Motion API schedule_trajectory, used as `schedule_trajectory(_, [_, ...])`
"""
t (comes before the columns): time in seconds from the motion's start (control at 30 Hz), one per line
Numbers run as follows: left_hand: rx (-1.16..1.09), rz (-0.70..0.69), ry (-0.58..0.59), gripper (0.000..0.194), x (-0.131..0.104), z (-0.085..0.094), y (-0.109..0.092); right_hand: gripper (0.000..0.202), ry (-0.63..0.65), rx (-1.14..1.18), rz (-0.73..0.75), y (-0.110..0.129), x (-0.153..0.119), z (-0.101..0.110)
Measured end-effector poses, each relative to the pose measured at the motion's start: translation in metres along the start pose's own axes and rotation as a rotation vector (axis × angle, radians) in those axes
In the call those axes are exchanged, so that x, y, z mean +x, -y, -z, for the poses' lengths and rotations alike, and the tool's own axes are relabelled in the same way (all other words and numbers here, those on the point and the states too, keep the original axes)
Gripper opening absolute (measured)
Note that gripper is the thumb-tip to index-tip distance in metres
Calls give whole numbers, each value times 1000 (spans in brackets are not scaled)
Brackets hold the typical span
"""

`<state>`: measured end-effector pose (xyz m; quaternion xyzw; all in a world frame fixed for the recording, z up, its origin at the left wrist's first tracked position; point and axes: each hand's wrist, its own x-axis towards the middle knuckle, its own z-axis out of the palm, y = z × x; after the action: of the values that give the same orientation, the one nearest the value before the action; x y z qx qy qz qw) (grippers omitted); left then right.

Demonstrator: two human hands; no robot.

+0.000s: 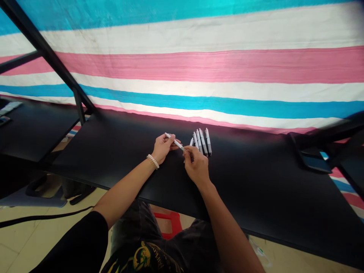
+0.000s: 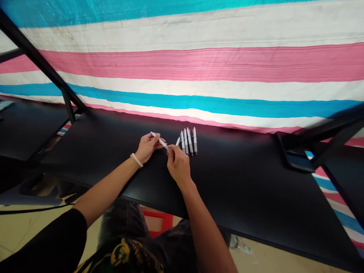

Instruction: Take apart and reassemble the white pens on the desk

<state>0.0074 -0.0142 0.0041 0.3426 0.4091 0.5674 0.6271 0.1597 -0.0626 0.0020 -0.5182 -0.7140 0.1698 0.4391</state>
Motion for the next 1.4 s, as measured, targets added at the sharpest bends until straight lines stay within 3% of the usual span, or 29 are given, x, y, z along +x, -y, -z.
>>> schedule_trajectory(0.3, [-18, 6, 57, 34, -1, 3, -2, 22, 65, -31, -51, 1, -1, 1])
schedule_trajectory(0.6, [-200, 71, 152, 28, -2, 3, -10, 25, 104, -16, -54, 4, -1, 2])
schedule_trajectory(1.2, [-227, 80, 168, 29, -5, 1, -11, 31, 87, -37, -86, 3, -1, 0])
schedule_trajectory(1.4, [-368, 133, 153, 15, -5, -3, -17, 32, 120, 81, -97, 7, -2, 3])
